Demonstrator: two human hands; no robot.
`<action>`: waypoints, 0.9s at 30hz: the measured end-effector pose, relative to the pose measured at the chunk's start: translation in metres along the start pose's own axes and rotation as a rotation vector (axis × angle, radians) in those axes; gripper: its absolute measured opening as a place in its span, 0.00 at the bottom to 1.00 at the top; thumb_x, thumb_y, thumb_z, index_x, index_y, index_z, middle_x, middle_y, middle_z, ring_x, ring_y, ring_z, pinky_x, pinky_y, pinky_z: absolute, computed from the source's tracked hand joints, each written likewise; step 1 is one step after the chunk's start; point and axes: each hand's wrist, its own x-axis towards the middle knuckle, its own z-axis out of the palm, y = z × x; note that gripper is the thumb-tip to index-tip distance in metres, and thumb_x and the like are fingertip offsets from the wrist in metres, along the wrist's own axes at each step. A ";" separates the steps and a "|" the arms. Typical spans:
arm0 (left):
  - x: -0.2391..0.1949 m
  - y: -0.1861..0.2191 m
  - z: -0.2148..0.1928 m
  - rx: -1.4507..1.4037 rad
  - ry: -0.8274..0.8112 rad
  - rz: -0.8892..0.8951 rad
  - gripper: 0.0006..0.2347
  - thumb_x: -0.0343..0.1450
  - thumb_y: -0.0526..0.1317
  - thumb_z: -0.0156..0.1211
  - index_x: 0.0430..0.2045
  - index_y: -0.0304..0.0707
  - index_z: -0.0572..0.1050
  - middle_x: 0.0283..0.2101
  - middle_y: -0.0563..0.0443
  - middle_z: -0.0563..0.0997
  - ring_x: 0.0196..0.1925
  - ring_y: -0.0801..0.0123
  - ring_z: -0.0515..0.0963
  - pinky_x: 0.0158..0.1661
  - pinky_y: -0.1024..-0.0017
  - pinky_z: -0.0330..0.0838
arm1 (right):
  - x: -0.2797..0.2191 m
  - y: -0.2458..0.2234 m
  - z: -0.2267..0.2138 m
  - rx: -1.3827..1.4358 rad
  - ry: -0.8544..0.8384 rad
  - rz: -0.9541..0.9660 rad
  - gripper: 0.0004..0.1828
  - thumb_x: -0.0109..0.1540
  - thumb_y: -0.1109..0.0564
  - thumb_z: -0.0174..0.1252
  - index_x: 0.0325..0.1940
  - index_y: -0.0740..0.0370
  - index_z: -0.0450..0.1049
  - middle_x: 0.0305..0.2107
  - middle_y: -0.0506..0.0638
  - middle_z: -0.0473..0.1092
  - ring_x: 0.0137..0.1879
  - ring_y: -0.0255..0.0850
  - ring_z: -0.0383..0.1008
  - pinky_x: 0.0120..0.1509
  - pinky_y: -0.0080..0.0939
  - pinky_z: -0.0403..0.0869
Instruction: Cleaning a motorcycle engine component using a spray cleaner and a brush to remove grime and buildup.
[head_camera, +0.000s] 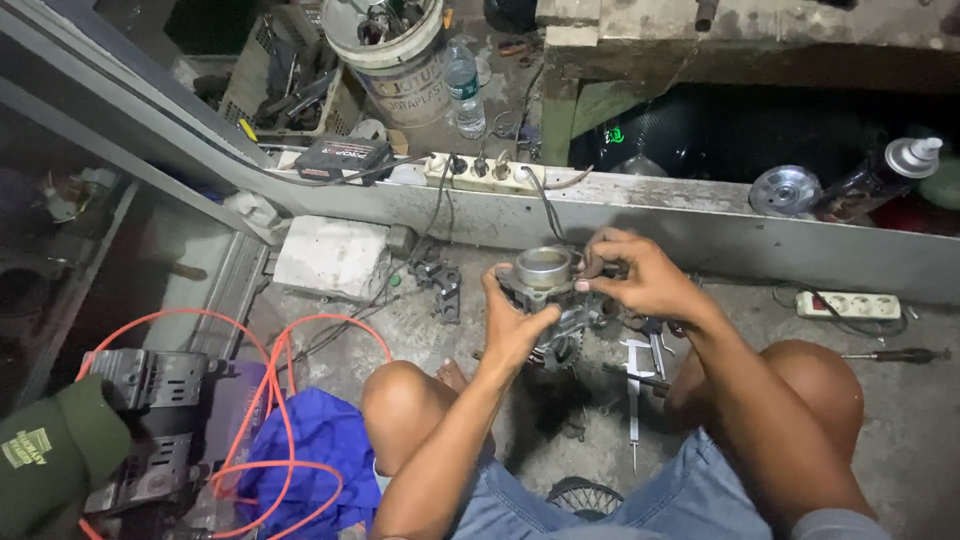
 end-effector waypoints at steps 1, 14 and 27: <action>-0.001 0.007 0.001 -0.001 0.003 0.001 0.40 0.51 0.41 0.76 0.58 0.40 0.59 0.50 0.30 0.72 0.57 0.37 0.74 0.57 0.46 0.67 | 0.002 0.001 -0.004 0.000 -0.003 -0.002 0.07 0.55 0.65 0.72 0.30 0.65 0.78 0.29 0.55 0.72 0.41 0.53 0.77 0.52 0.51 0.73; -0.017 0.035 0.001 0.252 0.008 -0.052 0.42 0.48 0.42 0.75 0.58 0.46 0.58 0.54 0.30 0.73 0.60 0.29 0.72 0.58 0.40 0.67 | -0.008 0.013 0.008 -0.532 -0.221 0.146 0.12 0.52 0.56 0.70 0.36 0.59 0.76 0.32 0.53 0.73 0.41 0.59 0.78 0.46 0.56 0.75; -0.024 0.039 0.002 0.350 -0.002 -0.022 0.42 0.49 0.42 0.76 0.58 0.44 0.59 0.55 0.30 0.72 0.62 0.30 0.70 0.61 0.38 0.61 | -0.004 0.018 0.015 -0.491 -0.320 0.237 0.07 0.51 0.59 0.71 0.31 0.56 0.79 0.34 0.49 0.75 0.43 0.54 0.81 0.50 0.51 0.77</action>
